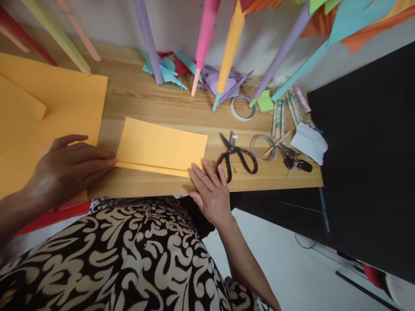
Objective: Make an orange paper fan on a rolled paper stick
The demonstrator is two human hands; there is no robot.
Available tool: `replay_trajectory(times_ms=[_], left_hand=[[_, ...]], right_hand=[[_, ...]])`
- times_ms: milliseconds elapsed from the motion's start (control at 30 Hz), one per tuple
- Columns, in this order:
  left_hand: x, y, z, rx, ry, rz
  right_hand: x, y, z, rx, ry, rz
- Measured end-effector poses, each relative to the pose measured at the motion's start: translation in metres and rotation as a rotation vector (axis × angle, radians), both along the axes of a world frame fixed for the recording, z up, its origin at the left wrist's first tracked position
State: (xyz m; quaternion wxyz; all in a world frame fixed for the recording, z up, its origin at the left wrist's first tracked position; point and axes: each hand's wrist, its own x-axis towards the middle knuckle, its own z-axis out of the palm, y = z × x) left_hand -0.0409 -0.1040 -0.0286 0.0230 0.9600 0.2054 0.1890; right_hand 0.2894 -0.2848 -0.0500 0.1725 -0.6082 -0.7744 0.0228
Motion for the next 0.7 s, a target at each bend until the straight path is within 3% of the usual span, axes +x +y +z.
replay_trajectory(times_ms=[333, 700], left_hand=[[-0.001, -0.001, 0.001, -0.023, 0.048, 0.021], [0.003, -0.002, 0.006, -0.092, 0.103, 0.066]], right_hand=[[0.002, 0.001, 0.015, 0.179, -0.006, -0.144], [-0.012, 0.015, 0.013, 0.182, -0.022, -0.073]])
